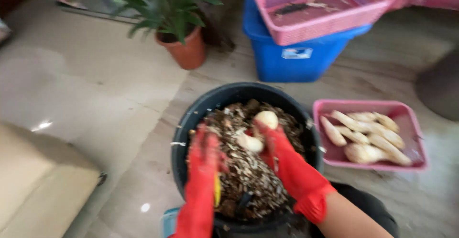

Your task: The person is peeling the outer skin of cassava roots using a small knife while wearing protective gloves.

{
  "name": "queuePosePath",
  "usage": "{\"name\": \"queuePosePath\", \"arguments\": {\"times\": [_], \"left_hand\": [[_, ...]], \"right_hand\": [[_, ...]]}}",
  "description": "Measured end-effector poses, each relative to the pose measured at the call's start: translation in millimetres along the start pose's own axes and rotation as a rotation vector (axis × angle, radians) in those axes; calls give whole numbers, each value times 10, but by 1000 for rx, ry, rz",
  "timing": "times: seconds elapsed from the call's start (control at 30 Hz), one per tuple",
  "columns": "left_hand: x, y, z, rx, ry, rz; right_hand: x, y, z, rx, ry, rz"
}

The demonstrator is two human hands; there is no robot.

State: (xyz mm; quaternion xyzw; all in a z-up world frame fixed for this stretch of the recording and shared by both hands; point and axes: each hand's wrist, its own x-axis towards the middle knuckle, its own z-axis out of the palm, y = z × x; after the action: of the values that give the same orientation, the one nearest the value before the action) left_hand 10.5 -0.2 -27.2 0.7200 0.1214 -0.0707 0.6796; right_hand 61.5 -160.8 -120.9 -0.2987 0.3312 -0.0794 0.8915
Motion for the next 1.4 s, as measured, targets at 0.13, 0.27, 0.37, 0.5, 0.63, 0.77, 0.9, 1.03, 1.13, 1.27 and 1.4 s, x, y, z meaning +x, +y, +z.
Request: {"name": "queuePosePath", "arguments": {"times": [0.13,0.27,0.37,0.5,0.63,0.77,0.9,1.03,1.13,1.27,1.4], "left_hand": [[-54,178,-15,-105,119,-19],[-190,306,-39,-46,111,58],[-200,320,-31,-91,134,76],[-300,421,-47,-95,116,55],[-333,455,-75,-99,166,15],[-349,503,-71,-93,153,-15],[-100,226,-77,-155,139,-32],[311,-313,-229,-487,49,-47],[398,-411,-239,-518,67,0],[56,129,-288,15,166,-59],[241,-80,-490,241,147,-31]], "right_hand": [[342,287,-332,140,118,330],[902,382,-706,155,229,343],[680,-80,-812,22,166,-99],[-151,-1054,-1021,907,267,366],[-11,-1314,-1061,259,355,-45],[904,-878,-1542,57,422,-186],[475,-645,-1122,-163,426,-149],[46,-204,-987,-663,-40,67],[476,332,-1377,-988,-112,-81],[731,678,-1644,-1486,-106,-278],[736,805,-1789,-1549,-204,-287]]}}
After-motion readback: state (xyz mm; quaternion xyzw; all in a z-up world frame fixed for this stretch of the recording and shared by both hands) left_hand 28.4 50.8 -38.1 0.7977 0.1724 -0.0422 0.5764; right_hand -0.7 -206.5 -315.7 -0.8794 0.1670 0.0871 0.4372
